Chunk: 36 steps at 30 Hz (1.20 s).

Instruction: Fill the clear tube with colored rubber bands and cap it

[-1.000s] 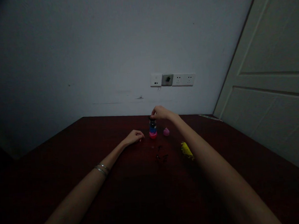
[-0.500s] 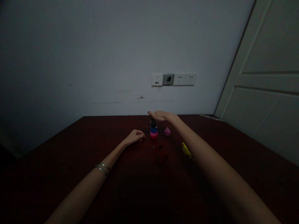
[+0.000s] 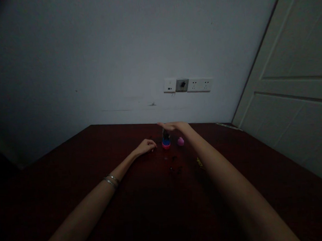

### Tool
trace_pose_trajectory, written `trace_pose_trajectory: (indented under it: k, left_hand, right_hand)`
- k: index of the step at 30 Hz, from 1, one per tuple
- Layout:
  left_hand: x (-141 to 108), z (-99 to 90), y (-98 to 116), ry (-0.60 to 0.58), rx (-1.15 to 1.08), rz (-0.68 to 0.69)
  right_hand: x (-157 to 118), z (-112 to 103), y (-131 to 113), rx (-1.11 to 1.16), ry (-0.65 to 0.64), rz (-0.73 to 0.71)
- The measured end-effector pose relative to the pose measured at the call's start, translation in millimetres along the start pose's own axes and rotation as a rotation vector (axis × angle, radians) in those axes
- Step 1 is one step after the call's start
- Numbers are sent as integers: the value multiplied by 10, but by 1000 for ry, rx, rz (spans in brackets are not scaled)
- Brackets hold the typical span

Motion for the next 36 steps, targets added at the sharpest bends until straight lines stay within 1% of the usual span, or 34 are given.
trace_pose_trajectory:
  k: [2, 3, 4, 9, 15, 18, 21, 22, 24, 26, 28, 30, 33, 36]
  left_hand:
    - [10, 1, -12, -1, -3, 0]
    - [15, 2, -19, -2, -3, -2]
    - [22, 4, -26, -2, -3, -2]
    - [48, 7, -49, -1, -12, 1]
    - [25, 0, -36, 6, 2, -3]
    - [6, -5, -24, -1, 5, -15]
    - [23, -42, -25, 8, -19, -28]
    - [39, -74, -33, 36, -32, -37]
    - [79, -164, -47, 136, -39, -39]
    - [111, -266, -47, 265, 18, -1]
    - [129, -333, -34, 368, 147, 64]
    - [141, -348, -33, 420, 318, 94]
    - [175, -304, -68, 398, 542, 46]
    - [218, -254, -78, 352, 676, 0]
  right_hand:
    - [-13, 13, 13, 38, -100, 81]
    - [-16, 4, 11, 39, -130, 101]
    - [-14, -20, -2, 22, -133, 96]
    - [-19, -169, -95, -109, -38, 40]
    - [-90, -271, -161, -118, 28, -19]
    - [-156, -358, -147, -96, 114, -63]
    - [-295, -470, -122, -88, 264, -127]
    - [-363, -497, -109, -89, 317, -142]
    - [-522, -499, -70, -97, 394, -148]
    - [-687, -406, -14, -102, 403, -130]
    - [-828, -205, 41, -49, 326, -140]
    - [-945, 41, 92, 28, 248, -163]
    - [-1055, 413, 147, 107, 150, -215]
    - [-1084, 691, 169, 159, 127, -263]
Point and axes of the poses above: each hand's wrist, its own x-axis towards the middle knuckle, its own z-axis out of the palm, y = z × x, the point moved 5 cm from there along x, towards the middle knuckle, and after that the axes turned 11 degrees about -z, right-handed, at the moved point
